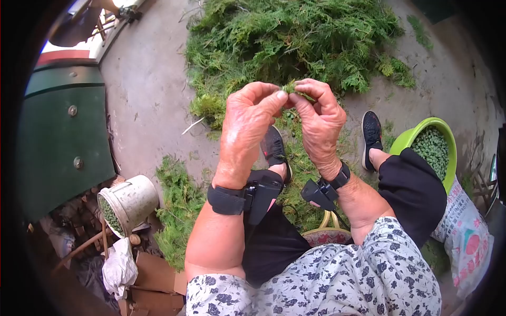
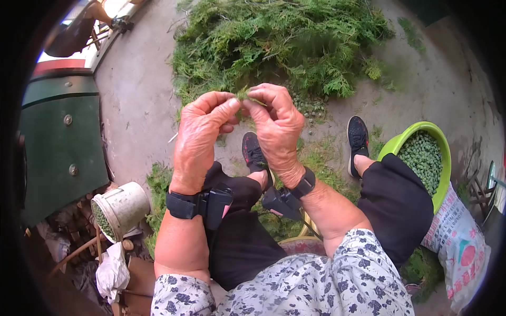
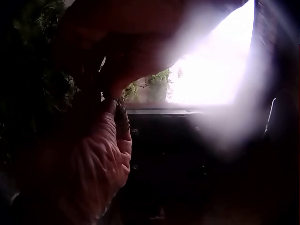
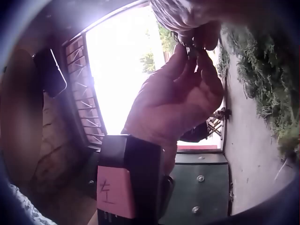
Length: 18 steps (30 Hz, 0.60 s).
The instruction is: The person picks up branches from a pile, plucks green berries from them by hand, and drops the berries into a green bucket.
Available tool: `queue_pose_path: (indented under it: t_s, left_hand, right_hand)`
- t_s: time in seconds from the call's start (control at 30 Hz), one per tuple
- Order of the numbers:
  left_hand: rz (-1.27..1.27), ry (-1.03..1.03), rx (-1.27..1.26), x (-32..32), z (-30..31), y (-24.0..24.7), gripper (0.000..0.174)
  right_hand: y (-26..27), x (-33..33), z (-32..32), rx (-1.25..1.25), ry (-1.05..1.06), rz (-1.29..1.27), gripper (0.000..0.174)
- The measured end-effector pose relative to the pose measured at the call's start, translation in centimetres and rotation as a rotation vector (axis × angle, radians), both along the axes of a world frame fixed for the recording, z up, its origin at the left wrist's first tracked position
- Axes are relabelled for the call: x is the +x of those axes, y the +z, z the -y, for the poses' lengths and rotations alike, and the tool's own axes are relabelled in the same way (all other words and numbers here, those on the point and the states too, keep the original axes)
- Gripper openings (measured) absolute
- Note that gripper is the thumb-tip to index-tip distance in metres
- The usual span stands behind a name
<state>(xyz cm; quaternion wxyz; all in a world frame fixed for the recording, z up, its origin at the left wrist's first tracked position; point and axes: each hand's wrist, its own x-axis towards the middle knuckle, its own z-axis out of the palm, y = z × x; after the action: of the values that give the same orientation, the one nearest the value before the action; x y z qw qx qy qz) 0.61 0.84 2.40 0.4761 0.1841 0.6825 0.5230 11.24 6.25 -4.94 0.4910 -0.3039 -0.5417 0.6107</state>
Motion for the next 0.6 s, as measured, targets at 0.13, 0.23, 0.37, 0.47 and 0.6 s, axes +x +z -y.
queue_pose_path:
  t_s: [0.13,0.23,0.37,0.47,0.6]
  left_hand:
    - [-0.003,0.038,0.063,-0.1,0.4,0.1,0.015]
    - [-0.010,0.059,0.115,-0.5,0.9,0.0,0.012]
    - [-0.041,0.020,0.131,-0.4,1.0,0.2,0.010]
    - [-0.082,-0.039,0.131,-0.4,0.9,0.0,0.010]
    - [-0.127,-0.109,0.147,-0.5,1.0,-0.1,0.009]
  right_hand:
    - [2.2,0.9,-0.1,-0.212,0.063,-0.177,0.028]
    - [2.6,1.9,-1.4,-0.474,0.210,-0.310,0.027]
    - [2.5,2.7,-2.5,-0.652,0.495,-0.171,0.036]
    - [2.0,2.4,-2.5,-0.460,0.365,-0.024,0.037]
    - [1.2,2.8,-2.8,-0.020,0.196,0.200,0.029]
